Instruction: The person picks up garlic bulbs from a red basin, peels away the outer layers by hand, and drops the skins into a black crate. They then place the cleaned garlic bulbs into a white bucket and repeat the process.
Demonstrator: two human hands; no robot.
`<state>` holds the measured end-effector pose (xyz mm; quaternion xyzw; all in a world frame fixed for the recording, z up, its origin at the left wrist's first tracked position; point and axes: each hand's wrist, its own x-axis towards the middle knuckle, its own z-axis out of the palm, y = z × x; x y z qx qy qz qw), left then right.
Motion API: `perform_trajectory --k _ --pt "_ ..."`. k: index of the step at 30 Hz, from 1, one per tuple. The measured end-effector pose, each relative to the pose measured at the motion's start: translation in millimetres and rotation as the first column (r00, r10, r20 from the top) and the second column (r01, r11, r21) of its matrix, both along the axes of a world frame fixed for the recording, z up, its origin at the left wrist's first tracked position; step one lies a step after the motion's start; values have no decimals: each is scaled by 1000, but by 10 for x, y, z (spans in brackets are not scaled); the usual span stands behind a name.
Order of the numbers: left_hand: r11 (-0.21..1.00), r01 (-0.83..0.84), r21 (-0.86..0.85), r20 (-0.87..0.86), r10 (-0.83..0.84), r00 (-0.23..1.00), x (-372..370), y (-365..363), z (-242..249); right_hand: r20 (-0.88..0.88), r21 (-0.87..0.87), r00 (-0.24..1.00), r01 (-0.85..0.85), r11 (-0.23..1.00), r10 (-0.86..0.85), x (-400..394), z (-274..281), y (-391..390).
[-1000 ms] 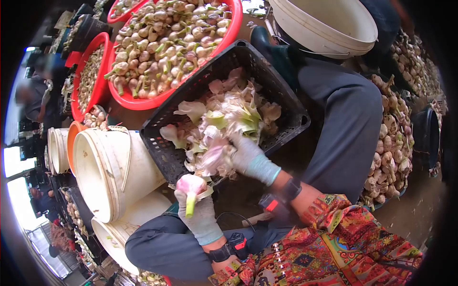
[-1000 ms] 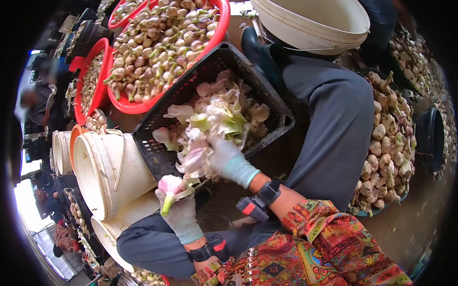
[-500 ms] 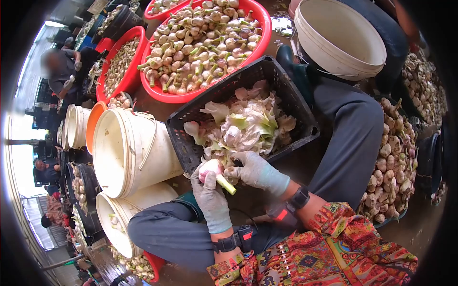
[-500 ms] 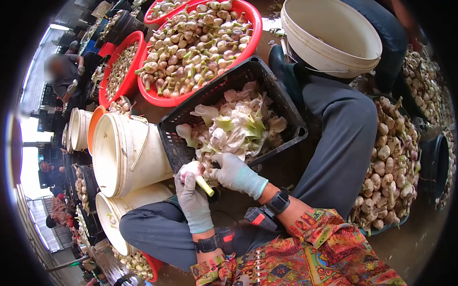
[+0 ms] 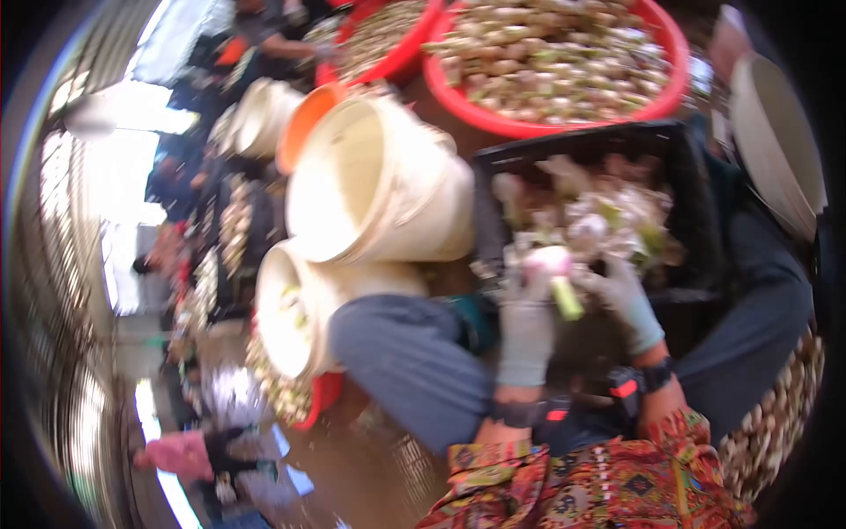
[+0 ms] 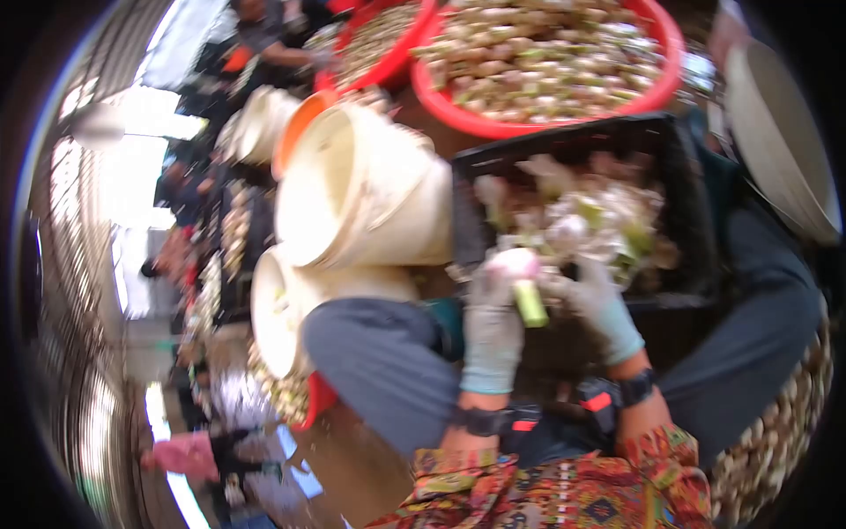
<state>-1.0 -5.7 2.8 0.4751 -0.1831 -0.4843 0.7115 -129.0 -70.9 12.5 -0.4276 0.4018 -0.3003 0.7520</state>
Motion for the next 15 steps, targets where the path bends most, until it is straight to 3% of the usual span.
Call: perform_trajectory --k 1,3,4,5,7,9,10,11,13,14,15 --pt "989 -66 136 227 34 973 7 47 -33 -15 20 998 66 998 -65 50 -37 68" --pt "984 -65 167 301 12 954 42 62 -48 -169 -323 983 11 946 -69 73 -119 78" --pt "978 -71 196 299 9 954 44 71 -57 -148 -415 975 93 905 -168 157 -77 144" --pt "984 -70 167 219 32 975 40 79 -23 -215 -462 969 8 887 -120 139 -94 136" --pt "994 -52 100 52 46 998 51 97 -112 -229 -352 965 40 935 -128 134 -176 97" --pt "998 -63 -13 30 63 998 63 141 -278 -240 -638 889 158 754 -389 205 -328 67" --pt "1000 -21 -22 -18 21 1000 7 152 -147 -277 -603 893 124 788 -353 174 -291 4" --pt "999 38 -35 -81 -40 996 22 163 26 -422 -629 841 -3 777 -338 92 -490 -96" --pt "994 73 -81 -205 -88 975 8 182 -19 -446 -657 772 60 751 -452 176 -450 -150" --pt "994 87 -65 -294 -102 950 11 177 -29 -347 -727 795 106 679 -497 181 -516 -217" --pt "995 93 -41 -365 -101 925 16 156 -48 -407 -716 754 87 693 -515 169 -504 -250"
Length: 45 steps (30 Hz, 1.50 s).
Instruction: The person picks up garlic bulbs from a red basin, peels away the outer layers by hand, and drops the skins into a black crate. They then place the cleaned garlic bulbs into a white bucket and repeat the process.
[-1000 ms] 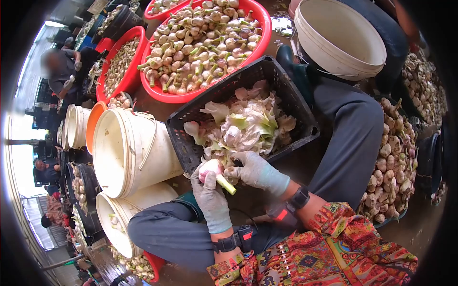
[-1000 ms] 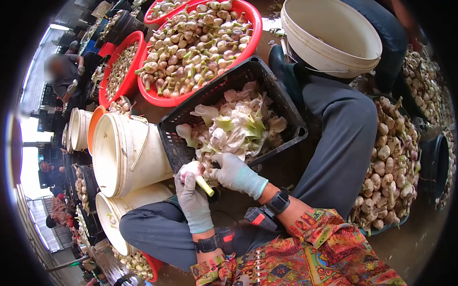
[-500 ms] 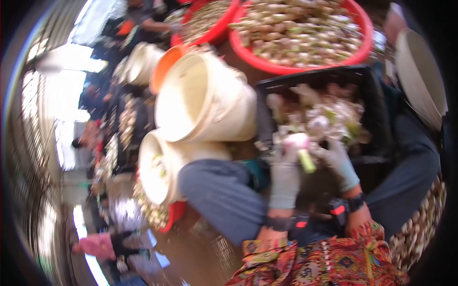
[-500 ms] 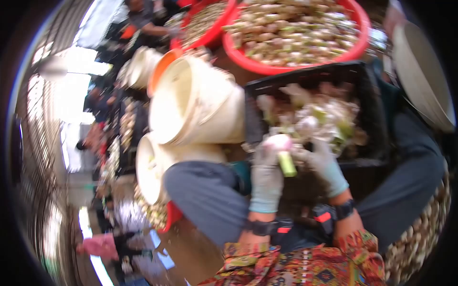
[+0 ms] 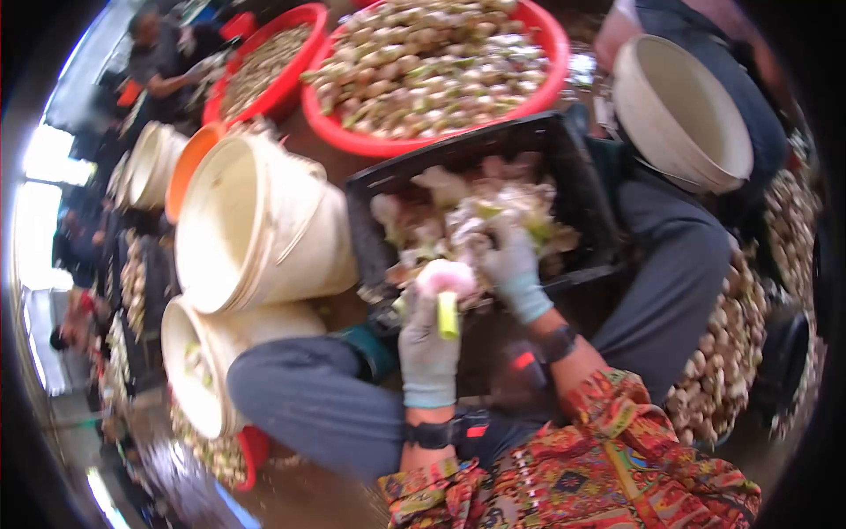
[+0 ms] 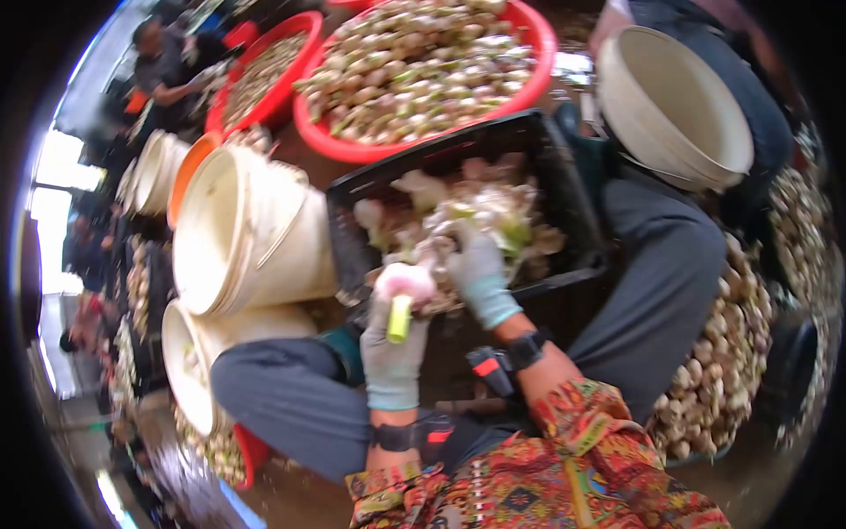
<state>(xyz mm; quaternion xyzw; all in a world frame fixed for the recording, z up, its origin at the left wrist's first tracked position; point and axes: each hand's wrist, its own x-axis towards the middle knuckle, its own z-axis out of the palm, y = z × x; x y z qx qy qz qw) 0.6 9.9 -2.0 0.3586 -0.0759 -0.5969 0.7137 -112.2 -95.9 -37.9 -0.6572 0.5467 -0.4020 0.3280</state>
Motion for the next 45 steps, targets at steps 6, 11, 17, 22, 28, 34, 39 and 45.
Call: perform_trajectory --k 6,11,17,22,28,34,39,45 --pt "989 101 -108 1 -101 995 -53 -28 63 171 94 983 -79 992 62 -24 242 110" --pt "973 230 -22 203 -221 954 130 9 94 94 90 981 -179 980 171 -148 442 142" --pt "996 68 -52 -5 -68 998 -125 -114 255 -101 87 987 132 987 -123 -310 -24 -102" --pt "990 39 -135 -191 -65 979 -28 -152 133 117 242 988 -125 962 99 -453 378 80" --pt "1000 2 -2 7 -2 1000 -68 -180 80 99 86 951 -302 949 294 -272 575 308" --pt "995 47 88 77 -54 996 25 -114 -206 43 178 969 -248 952 244 -147 462 366" --pt "993 -24 113 73 16 997 -46 -168 -163 259 390 957 -228 892 132 -93 304 213" --pt "996 -16 83 509 -29 861 -34 -152 -123 268 473 903 -428 770 337 -190 413 141"
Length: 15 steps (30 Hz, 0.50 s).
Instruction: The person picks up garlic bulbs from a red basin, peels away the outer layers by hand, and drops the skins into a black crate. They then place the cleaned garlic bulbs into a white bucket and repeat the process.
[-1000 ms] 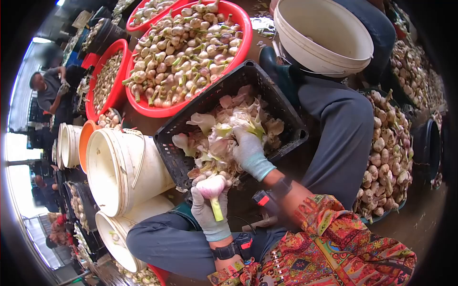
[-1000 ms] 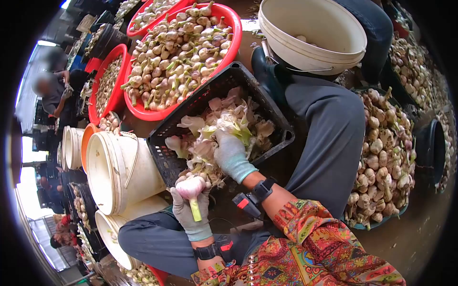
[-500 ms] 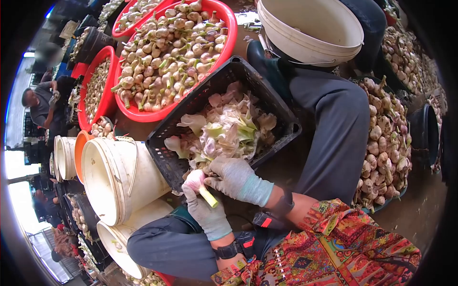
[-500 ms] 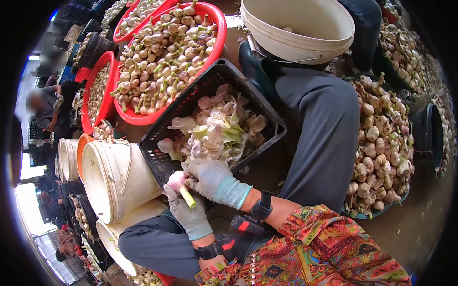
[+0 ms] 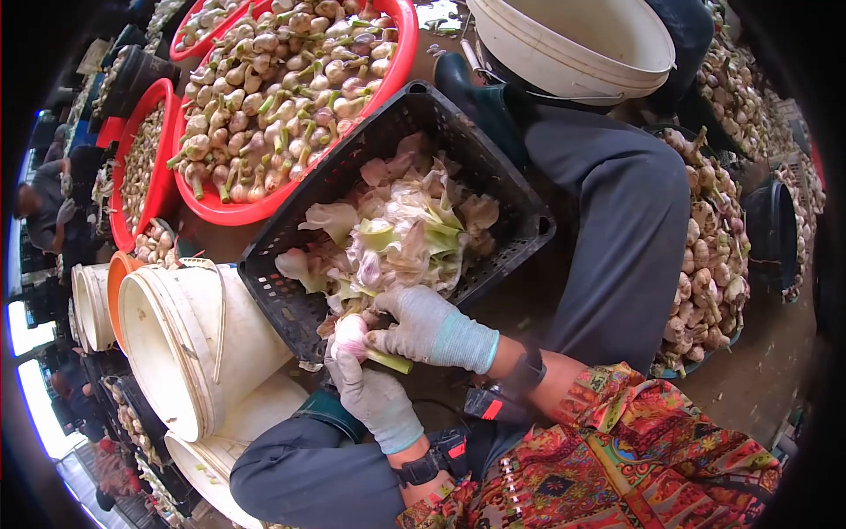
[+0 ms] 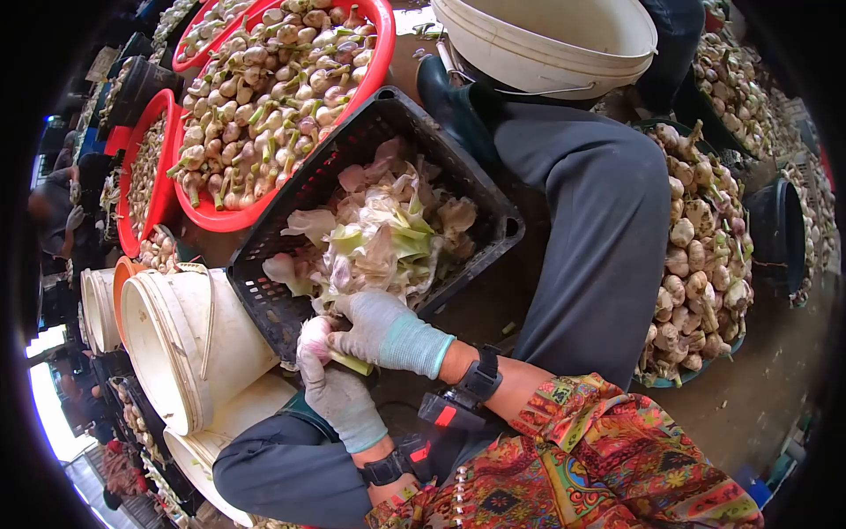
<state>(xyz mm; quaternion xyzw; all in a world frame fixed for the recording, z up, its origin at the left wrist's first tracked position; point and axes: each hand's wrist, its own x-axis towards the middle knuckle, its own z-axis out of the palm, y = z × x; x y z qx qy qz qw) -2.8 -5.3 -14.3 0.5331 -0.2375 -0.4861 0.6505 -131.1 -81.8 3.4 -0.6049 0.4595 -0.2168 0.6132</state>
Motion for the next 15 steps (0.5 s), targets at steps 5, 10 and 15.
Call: perform_trajectory --k 5,10,15 --pt "999 -43 -16 -98 41 994 78 76 -85 -115 -85 992 -66 994 56 31 58 8" --pt "998 69 -7 -416 -66 907 70 96 -45 -184 -234 982 -16 972 -29 148 -72 71" --pt "1000 -16 -27 -469 2 883 15 18 -71 58 103 964 252 962 -259 150 -207 -22"
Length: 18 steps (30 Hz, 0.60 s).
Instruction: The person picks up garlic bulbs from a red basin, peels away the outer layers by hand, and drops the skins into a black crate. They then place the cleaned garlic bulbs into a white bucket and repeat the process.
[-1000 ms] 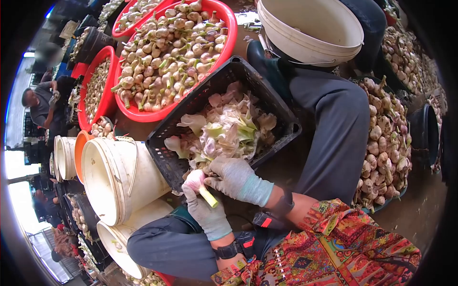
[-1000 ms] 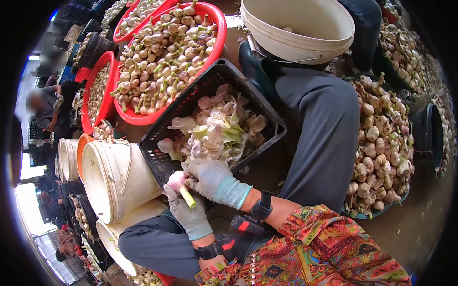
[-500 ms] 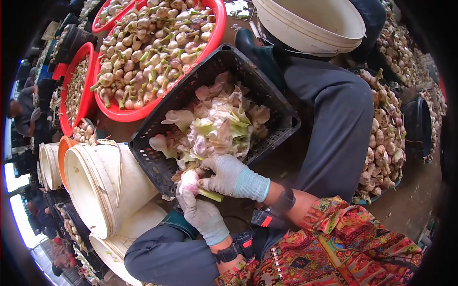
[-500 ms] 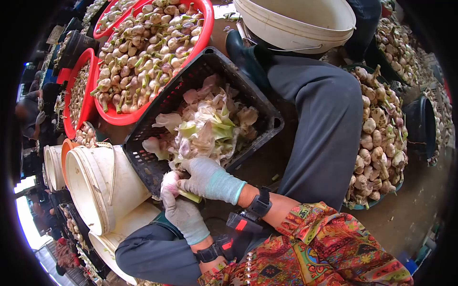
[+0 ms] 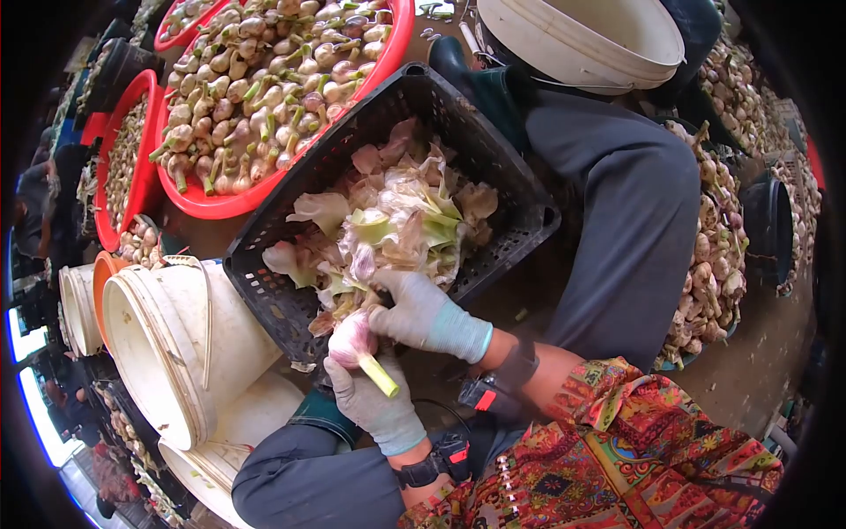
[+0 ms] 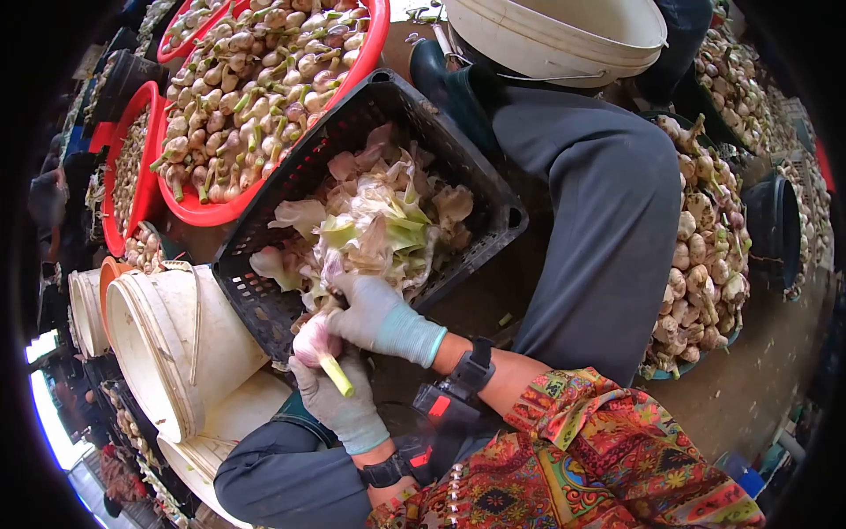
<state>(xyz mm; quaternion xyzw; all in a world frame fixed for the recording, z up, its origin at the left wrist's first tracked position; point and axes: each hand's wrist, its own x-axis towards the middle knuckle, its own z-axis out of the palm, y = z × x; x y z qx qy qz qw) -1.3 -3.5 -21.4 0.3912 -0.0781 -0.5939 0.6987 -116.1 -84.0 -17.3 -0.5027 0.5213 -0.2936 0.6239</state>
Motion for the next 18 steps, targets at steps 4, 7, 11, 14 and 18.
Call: perform_trajectory --k 4,7,11,14,18 --pt "998 60 35 -83 -57 995 -30 -40 166 219 153 975 -8 988 -26 -117 77 6" --pt "962 110 250 128 -146 981 94 26 140 59 -123 992 -106 987 114 -168 156 22" --pt "945 210 249 255 -273 928 187 63 267 114 -141 989 -77 987 93 -145 63 11" --pt "955 261 142 198 -286 938 253 125 164 307 89 950 30 996 -56 -298 116 -24" --pt "976 101 193 339 -163 927 -26 15 375 140 -287 974 -132 949 178 -296 196 179"
